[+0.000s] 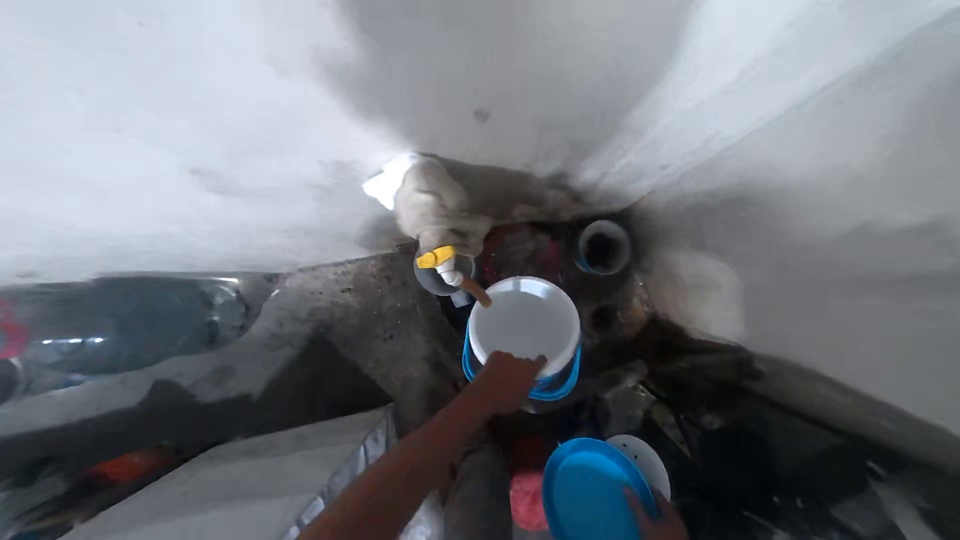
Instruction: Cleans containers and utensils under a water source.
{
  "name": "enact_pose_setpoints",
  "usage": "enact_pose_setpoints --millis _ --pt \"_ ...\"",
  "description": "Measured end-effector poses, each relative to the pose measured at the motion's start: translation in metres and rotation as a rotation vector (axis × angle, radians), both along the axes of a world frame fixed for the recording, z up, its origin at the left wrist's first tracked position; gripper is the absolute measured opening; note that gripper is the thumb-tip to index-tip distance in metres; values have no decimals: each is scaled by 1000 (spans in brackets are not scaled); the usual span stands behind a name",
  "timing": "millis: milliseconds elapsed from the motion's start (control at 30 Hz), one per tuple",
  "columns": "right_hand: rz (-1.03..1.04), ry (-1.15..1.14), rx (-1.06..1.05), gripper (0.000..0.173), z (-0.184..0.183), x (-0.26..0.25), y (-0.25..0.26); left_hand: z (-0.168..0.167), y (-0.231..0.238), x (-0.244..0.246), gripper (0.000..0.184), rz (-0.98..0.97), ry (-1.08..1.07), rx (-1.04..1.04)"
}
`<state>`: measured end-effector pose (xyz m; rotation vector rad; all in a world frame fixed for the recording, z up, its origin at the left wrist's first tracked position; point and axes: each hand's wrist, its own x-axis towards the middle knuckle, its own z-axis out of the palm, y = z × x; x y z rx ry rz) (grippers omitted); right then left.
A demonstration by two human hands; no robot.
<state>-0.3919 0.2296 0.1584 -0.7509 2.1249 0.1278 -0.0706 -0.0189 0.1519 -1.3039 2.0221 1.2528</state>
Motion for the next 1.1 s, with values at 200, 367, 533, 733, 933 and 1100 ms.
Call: enact_pose_setpoints --millis 200,367,533,733,933,1100 --pt "-53 -9 38 66 5 -15 4 -15 -17 1 45 2 -141 -9" --pt "-55 -34 -1 62 7 -22 10 -5 -9 11 55 29 -94 48" --pt "-60 -24 -6 62 5 -31 14 18 -7 3 46 18 -64 -16" --pt "-59 -16 39 63 6 -33 12 6 -18 11 53 241 -140 -17" --pt "-54 -33 -2 65 7 -34 20 18 -15 12 57 225 9 39" --pt "-60 -25 43 66 12 -33 12 4 -26 10 50 119 0 -49"
